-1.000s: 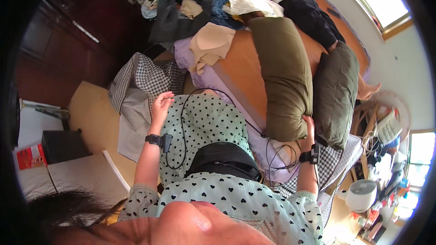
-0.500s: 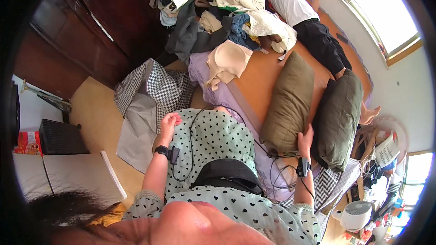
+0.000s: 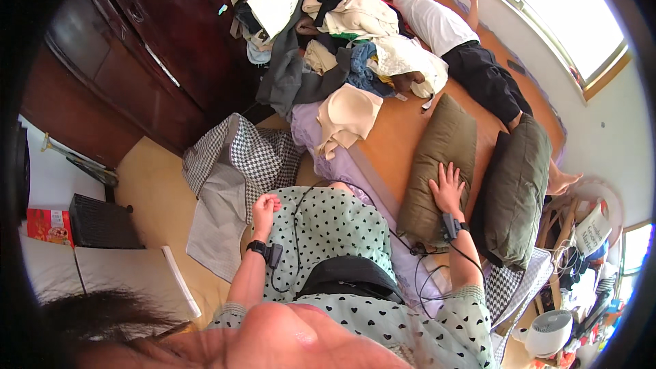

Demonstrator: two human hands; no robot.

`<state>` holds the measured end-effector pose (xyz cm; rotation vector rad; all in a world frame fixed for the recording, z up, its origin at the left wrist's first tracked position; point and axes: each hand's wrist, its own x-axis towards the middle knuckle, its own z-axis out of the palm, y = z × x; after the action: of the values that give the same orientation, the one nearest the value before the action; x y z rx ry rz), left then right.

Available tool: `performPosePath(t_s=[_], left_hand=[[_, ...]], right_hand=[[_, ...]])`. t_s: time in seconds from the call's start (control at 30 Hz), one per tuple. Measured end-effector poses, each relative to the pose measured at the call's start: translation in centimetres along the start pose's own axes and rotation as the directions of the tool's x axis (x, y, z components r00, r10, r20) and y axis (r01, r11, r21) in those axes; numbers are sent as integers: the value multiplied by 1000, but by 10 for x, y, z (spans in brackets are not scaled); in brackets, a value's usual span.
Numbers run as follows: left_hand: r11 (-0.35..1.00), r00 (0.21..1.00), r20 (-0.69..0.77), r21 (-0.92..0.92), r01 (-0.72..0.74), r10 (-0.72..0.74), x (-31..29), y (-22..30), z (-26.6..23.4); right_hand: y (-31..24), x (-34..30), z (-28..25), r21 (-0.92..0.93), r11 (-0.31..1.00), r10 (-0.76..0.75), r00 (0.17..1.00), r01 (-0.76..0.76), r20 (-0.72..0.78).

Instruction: The recorder folds an olive green jacket and secures it with a white strap.

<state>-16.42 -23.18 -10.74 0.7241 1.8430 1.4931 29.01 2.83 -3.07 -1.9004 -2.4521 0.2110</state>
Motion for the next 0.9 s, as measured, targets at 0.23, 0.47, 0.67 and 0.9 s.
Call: performPosePath(t_s=[0.23, 0.47, 0.67, 0.9], left_hand=[[997, 996, -55, 43, -67, 70, -2, -2, 5], [986, 991, -71, 134, -102, 112, -3, -8, 5], [987, 990, -75, 121, -110, 120, -3, -16, 0], [981, 990, -71, 161, -111, 124, -2, -18, -5]], right_hand=[[93, -19, 39, 666, 695, 496, 851, -271, -171], [70, -30, -4, 801, 298, 413, 827, -520, 383], [33, -34, -25, 876, 139, 388, 839, -462, 381], [24, -31, -8, 863, -177, 422, 756, -473, 500]])
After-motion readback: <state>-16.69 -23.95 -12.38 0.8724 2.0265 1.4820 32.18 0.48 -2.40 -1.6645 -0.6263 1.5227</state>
